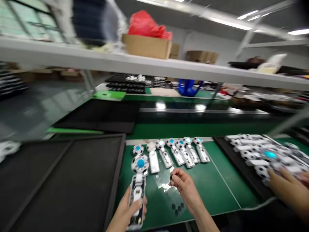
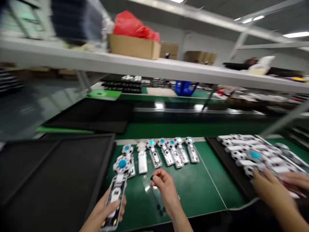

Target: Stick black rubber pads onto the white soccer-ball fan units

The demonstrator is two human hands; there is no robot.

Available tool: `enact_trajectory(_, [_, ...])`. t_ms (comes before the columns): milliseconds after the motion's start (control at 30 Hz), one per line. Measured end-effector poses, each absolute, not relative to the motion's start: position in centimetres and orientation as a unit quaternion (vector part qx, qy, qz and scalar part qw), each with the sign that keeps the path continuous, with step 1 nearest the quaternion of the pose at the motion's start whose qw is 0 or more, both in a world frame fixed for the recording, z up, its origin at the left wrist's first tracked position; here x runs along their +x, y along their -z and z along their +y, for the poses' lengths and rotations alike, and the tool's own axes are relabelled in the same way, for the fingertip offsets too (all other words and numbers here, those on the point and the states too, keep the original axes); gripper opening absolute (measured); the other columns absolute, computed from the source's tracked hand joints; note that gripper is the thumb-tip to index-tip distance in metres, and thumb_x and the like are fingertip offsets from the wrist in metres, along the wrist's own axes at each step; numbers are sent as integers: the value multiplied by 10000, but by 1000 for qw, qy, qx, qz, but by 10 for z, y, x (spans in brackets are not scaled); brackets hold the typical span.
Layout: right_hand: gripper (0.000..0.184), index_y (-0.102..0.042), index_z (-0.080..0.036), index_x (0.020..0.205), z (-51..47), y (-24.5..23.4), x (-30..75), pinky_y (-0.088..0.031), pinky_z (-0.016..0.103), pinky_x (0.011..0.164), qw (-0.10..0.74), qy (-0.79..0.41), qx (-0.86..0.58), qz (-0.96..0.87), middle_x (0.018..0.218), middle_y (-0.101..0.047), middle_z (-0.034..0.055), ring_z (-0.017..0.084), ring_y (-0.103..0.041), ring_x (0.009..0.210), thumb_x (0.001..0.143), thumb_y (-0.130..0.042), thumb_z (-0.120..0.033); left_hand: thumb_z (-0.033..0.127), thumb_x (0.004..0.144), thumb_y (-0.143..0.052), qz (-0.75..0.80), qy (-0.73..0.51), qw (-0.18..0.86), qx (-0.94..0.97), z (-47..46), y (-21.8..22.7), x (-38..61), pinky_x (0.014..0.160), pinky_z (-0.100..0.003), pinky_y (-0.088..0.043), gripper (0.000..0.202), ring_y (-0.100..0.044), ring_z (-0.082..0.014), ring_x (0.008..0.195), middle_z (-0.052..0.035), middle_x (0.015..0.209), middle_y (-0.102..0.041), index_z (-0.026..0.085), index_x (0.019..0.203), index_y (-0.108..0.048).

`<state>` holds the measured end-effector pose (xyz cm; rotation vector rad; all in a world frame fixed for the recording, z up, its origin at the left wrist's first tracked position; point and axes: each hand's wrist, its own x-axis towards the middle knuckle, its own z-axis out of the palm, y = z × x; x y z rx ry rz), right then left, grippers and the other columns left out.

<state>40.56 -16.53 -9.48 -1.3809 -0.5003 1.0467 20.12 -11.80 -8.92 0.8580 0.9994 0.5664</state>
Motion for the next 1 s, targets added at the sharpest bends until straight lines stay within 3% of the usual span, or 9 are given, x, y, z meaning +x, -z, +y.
enact_trajectory(67, [250,-575,-176,743,-158,67,375,-424,230,610,579,-515,-564,-284,572,-532,-37,107,-515,554,672,-693,-385,550,574,-724,441,-271,761,390,-120,86,196,547,-293,-464,608,-565,-178,610,-29,738,-604,191,1016,-510])
enact_trajectory(133, [172,-575,-173,720,-156,42,350,-413,223,590,533,-526,-553,-366,596,-535,-29,108,-508,569,721,-650,-328,480,617,-693,433,-272,749,422,-122,79,190,573,-286,-460,524,-567,-177,636,-19,740,-586,183,1000,-492])
enact_trajectory(233, [112,-564,-178,714,-162,19,322,-403,222,630,482,-456,-560,-496,701,-531,-11,114,-505,662,801,-546,-246,319,681,-601,444,-280,690,499,-127,67,179,610,-275,-448,303,-552,-167,653,9,717,-552,177,923,-488])
enact_trajectory(333, [125,-556,-180,731,-170,14,302,-402,226,677,460,-395,-568,-557,795,-498,5,121,-501,743,835,-489,-190,215,686,-528,434,-292,637,566,-135,61,165,652,-267,-439,239,-534,-163,702,15,747,-538,176,919,-490])
enact_trajectory(733, [145,-555,-195,772,-198,4,245,-381,237,652,357,-303,-597,-651,758,-552,-1,128,-528,720,852,-456,-125,175,709,-514,421,-323,624,574,-169,52,115,727,-274,-443,276,-551,-177,789,-7,868,-585,186,985,-500])
enact_trajectory(1000, [146,-555,-195,763,-198,5,232,-371,246,616,352,-281,-609,-653,732,-536,2,134,-513,684,829,-453,-114,167,700,-505,422,-327,629,565,-174,53,105,729,-274,-433,275,-546,-176,790,1,844,-575,178,975,-495])
